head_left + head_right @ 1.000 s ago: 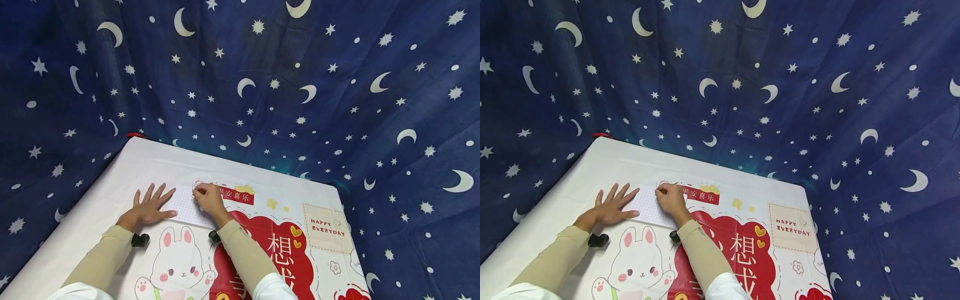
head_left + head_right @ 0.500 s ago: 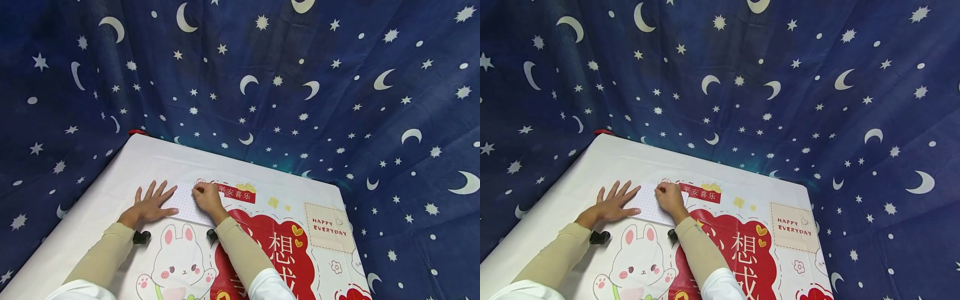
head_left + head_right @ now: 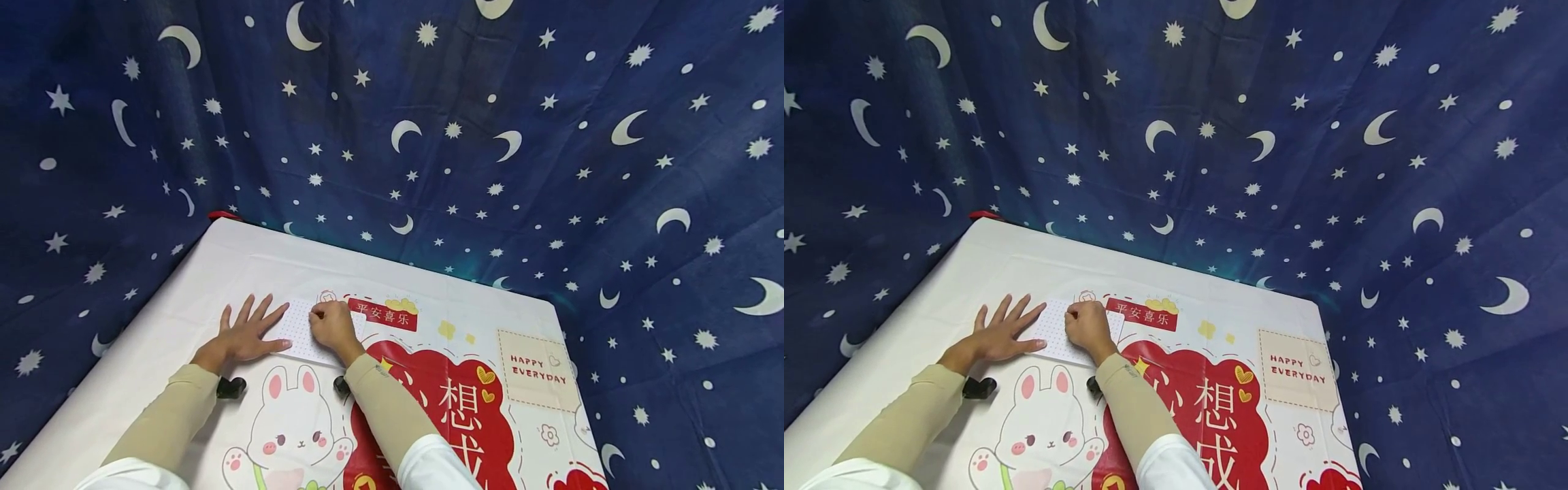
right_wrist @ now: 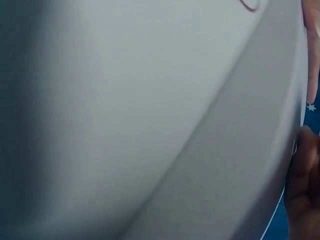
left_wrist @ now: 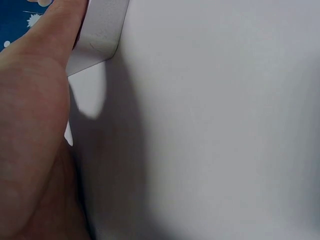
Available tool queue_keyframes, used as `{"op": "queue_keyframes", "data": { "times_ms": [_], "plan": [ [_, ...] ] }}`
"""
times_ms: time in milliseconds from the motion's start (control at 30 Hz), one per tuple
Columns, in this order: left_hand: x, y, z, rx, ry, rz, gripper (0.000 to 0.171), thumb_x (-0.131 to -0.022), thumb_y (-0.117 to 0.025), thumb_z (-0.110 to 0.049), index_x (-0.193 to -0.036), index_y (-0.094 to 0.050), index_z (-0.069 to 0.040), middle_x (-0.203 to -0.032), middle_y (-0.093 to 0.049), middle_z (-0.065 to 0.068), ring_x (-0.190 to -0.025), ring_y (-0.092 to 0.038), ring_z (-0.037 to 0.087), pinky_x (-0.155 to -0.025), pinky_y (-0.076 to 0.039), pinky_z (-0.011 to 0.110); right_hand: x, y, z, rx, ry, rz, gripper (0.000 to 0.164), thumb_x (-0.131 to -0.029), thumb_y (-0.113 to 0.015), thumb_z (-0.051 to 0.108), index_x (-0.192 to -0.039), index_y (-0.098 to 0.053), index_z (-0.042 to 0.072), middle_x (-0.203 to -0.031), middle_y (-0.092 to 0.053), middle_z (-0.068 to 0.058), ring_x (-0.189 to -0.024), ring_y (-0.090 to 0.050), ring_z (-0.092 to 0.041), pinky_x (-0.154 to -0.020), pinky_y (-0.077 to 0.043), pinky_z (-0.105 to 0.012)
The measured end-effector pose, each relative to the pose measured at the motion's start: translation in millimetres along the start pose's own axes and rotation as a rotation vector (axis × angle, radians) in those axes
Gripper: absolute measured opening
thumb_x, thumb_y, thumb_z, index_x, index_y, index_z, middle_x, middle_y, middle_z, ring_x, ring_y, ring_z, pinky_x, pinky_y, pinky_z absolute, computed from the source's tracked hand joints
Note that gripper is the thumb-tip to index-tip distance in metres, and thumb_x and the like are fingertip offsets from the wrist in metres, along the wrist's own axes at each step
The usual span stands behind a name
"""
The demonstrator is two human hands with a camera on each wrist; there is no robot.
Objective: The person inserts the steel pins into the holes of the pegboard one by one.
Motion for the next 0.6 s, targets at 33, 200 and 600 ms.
{"op": "queue_keyframes", "data": {
  "times_ms": [33, 200, 600],
  "plan": [
    [-0.4, -0.9, 0.2, 0.007, -0.005, -0.004, 0.094, -0.082, -0.057, -0.074, -0.157, -0.024, -0.028, -0.167, -0.004, 0.016, -0.151, 0.011, 0.048, -0.11, 0.018, 0.074, 1, 1, 0, 0.018, 0.001, -0.011, 0.012, -0.088, -0.069, 0.014, -0.083, -0.08, 0.012, -0.078, -0.077, 0.004, -0.069, -0.062, -0.002, -0.065, -0.048, -0.013],
    [-0.3, -2.9, 1.2, 0.037, -0.025, -0.008, 0.093, -0.082, -0.057, -0.074, -0.157, -0.022, -0.032, -0.167, -0.003, 0.016, -0.151, 0.013, 0.047, -0.11, 0.02, 0.073, 4, 1, -1, 0.035, -0.021, -0.018, 0.011, -0.09, -0.071, 0.017, -0.085, -0.08, 0.015, -0.082, -0.078, 0.006, -0.075, -0.066, -0.001, -0.07, -0.052, -0.014],
    [-3.1, -2.7, 2.5, -0.025, 0.003, 0.044, 0.096, -0.083, -0.053, -0.077, -0.158, -0.018, -0.028, -0.167, 0.001, 0.018, -0.15, 0.014, 0.05, -0.108, 0.022, 0.074, 24, 36, -51, -0.423, -0.28, 0.002, 0.011, -0.09, -0.073, 0.019, -0.092, -0.08, 0.011, -0.077, -0.073, -0.003, -0.063, -0.06, -0.003, -0.06, -0.053, -0.019]
  ]
}}
Point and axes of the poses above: each hand's wrist, its own x-axis away from the middle knuckle, its own y-axis out of the back of the hand, z = x × y, the point moved 7 cm from there along -x, towards the middle knuckle
